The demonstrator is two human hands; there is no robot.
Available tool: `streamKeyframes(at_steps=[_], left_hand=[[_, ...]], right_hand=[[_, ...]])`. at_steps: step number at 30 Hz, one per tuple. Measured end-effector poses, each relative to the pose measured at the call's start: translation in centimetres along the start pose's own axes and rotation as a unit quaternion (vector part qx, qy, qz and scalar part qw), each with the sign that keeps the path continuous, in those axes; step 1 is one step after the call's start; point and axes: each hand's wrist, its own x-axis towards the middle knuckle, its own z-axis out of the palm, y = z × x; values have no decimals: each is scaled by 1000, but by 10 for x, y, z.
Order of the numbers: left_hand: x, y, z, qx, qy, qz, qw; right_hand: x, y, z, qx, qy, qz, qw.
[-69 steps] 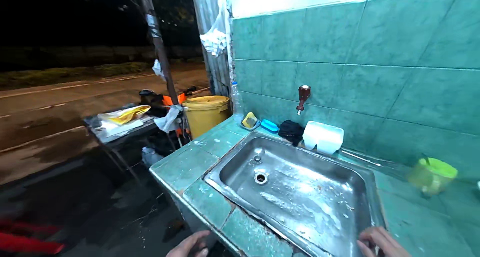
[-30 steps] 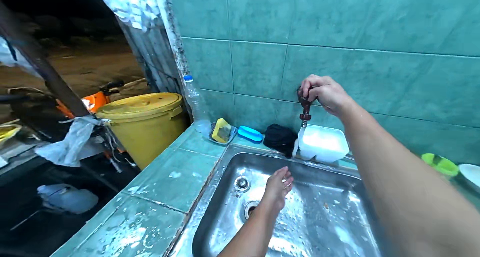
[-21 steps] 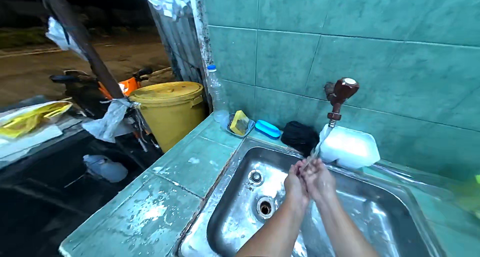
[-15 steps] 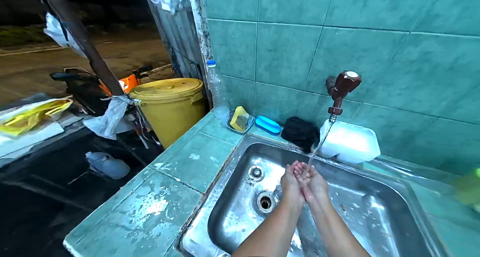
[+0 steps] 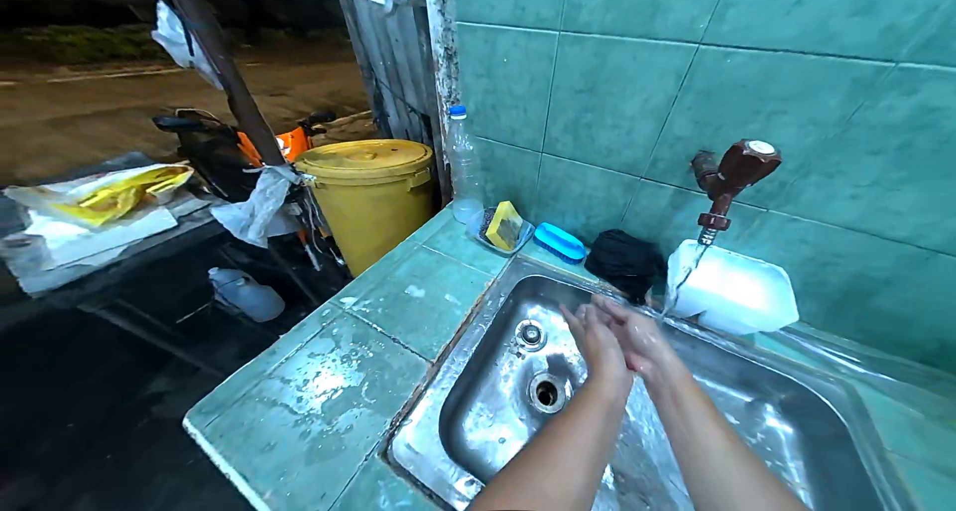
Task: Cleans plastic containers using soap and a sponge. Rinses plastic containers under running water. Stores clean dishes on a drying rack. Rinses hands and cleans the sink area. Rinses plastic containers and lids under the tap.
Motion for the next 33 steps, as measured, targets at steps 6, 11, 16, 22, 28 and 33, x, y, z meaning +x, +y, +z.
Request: streamKeyframes(at_steps=[6,11,16,22,28,33], left_hand=[[0,17,5,89,-63,140,984],[5,-8,-10,164,-101,75,978],[-1,-19,-13,160,-116,-6,980],[0,-24,-12,152,-116,-10,981],[6,-24,-15,101,-88,-29,991],[28,3,-33,139,-24,46,989]], right_hand=[[-6,-23,12,48,-99,-44,993],[3,8,-4,189,117,-30,974],[3,22,-21,222,161,-14,962],[2,29,-22,270,178,-40,945],[7,30,-15,247,183,-43,951],[1,8,13,53,-55,-19,997]])
